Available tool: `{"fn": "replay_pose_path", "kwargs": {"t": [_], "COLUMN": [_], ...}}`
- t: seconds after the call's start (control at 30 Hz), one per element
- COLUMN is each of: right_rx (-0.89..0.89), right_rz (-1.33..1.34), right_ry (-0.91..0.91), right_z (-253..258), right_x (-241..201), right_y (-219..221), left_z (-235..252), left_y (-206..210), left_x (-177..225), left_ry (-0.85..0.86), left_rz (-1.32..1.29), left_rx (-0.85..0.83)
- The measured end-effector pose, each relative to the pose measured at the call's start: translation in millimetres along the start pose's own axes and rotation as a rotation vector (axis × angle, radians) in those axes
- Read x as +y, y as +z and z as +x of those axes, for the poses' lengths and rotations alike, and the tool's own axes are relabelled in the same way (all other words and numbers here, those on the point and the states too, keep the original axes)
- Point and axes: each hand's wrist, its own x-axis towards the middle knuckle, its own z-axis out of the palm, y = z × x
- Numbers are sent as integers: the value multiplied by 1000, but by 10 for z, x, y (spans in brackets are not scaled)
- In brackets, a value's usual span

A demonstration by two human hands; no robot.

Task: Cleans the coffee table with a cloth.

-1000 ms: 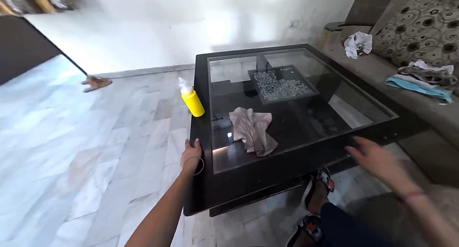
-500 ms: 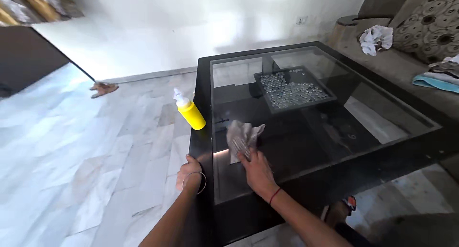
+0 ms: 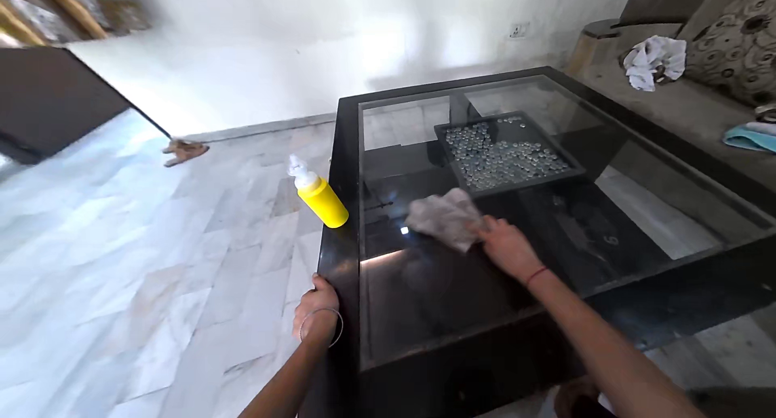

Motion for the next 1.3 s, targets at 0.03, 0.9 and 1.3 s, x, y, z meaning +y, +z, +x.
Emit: {"fn": "replay_pose_path", "kwargs": {"t": [0.03, 0.9, 1.3], "right_rx": [25, -527, -39], "right_rz": [-26, 200, -57], "right_ry": [107, -296, 466], "right_z": [-46, -476, -435], "right_x": [260, -1936, 260], "right_y": [-65, 58, -214], "left_z": [2, -149, -169], "left_y": [-7, -77, -60], "left_x": [-11, 54, 80], "left_ry": [11, 5, 7], "left_rz": [11, 90, 34], "left_rx": [-14, -42, -21]}}
